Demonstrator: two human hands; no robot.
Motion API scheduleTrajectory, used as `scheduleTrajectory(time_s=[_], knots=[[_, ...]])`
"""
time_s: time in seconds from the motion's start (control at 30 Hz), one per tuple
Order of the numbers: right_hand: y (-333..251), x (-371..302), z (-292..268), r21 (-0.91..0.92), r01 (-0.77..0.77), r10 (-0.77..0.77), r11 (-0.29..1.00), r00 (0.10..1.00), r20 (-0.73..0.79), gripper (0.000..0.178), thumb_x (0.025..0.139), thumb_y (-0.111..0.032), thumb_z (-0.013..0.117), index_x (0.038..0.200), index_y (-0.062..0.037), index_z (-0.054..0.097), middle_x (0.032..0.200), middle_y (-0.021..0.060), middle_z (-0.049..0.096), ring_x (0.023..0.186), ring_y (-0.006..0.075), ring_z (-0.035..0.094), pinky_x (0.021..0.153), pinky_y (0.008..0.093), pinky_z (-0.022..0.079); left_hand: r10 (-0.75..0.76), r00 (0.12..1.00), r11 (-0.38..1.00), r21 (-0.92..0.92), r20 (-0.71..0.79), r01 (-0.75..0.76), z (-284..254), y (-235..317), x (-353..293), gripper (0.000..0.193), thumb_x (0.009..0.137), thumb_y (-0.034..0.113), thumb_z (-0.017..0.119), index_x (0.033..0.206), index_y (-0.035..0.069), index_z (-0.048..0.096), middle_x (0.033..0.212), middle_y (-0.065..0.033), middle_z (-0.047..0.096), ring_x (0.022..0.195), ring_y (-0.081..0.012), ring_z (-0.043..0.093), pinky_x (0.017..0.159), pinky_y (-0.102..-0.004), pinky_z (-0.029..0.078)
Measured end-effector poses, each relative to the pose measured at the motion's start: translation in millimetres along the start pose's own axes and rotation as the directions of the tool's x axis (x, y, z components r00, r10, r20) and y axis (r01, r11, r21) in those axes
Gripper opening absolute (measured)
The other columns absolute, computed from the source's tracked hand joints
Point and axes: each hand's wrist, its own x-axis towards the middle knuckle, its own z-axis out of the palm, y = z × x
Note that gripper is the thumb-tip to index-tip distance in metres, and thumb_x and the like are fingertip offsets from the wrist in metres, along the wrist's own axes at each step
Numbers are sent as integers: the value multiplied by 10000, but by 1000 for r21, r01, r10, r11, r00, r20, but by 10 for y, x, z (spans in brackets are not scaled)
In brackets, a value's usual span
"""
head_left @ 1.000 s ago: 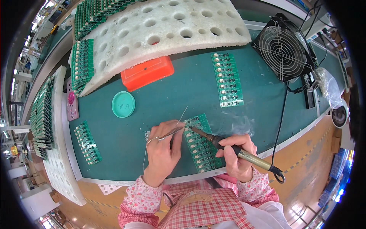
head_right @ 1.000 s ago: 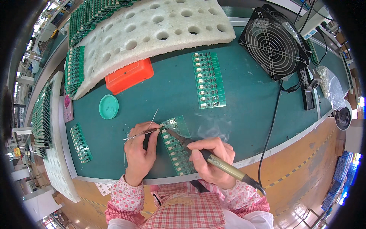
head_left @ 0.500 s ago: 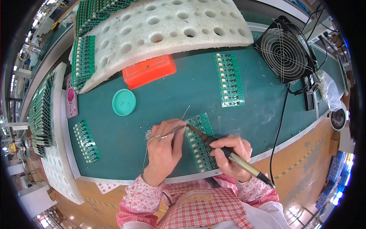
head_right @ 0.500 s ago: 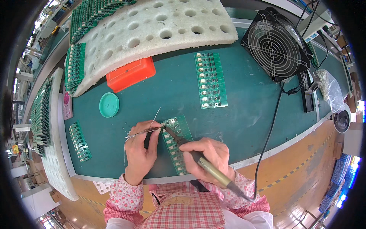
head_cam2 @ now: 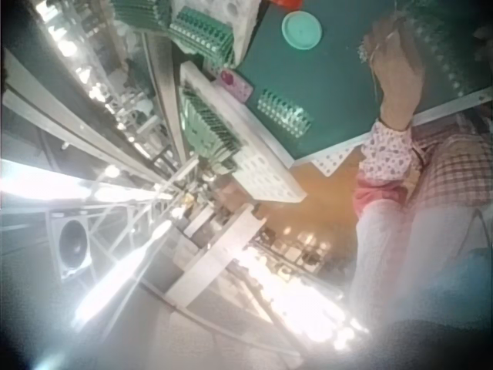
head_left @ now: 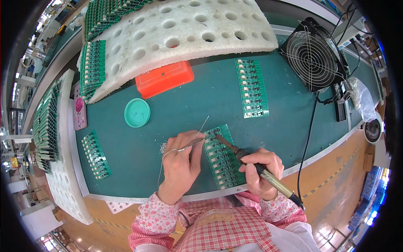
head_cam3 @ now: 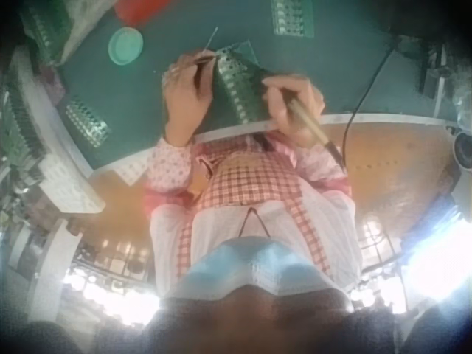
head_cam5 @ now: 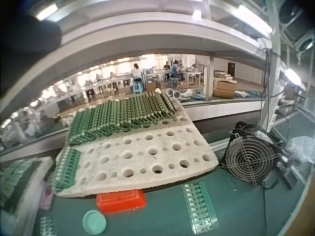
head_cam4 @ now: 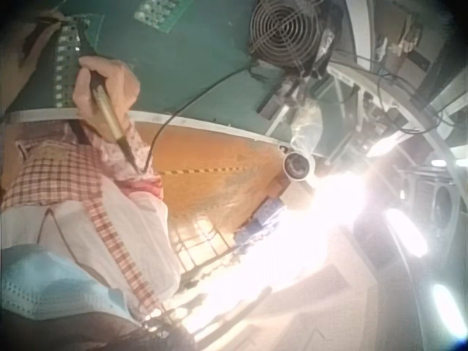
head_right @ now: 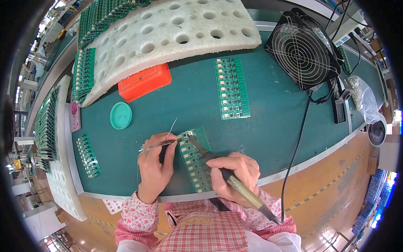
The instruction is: The person solders electronic components onto circuit boards using a soldering iron and solder wire.
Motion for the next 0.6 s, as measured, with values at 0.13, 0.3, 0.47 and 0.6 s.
scheduleTrajectory(time_s=[0.13,0.3,0.47,0.6], knots=[[-9,-42,-31,18,-10,10,1000,1000,-16,142,811,-28,703,945,-26,654,657,65,656,492,186,571,486,317,458,0,1000,1000,0,-2,0,-7,6,0,183,816,-89,694,970,2,652,1051,-96,716,913,-276,689,759,-366,486],[-46,-97,-84,-6,-28,28,1000,1000,-11,139,835,-38,700,965,-31,649,648,46,659,512,182,593,505,312,477,-8,1000,1000,13,-8,8,-13,41,13,158,820,-88,689,948,-4,651,1048,-102,718,896,-281,687,753,-362,485],[-62,-126,-70,-3,-53,53,999,998,-30,141,849,-33,701,980,-32,649,640,31,657,524,169,605,520,301,488,-85,996,996,-39,-2,85,-99,83,-6,153,832,-80,686,962,-4,658,1032,-112,714,875,-292,685,751,-363,495],[-52,-135,-65,5,-59,60,998,997,-52,145,852,-25,708,985,-33,648,632,26,655,530,167,610,523,297,489,-259,963,966,-27,-71,257,-320,74,-75,158,856,-54,691,997,15,674,1006,-109,711,846,-281,676,771,-361,508]])
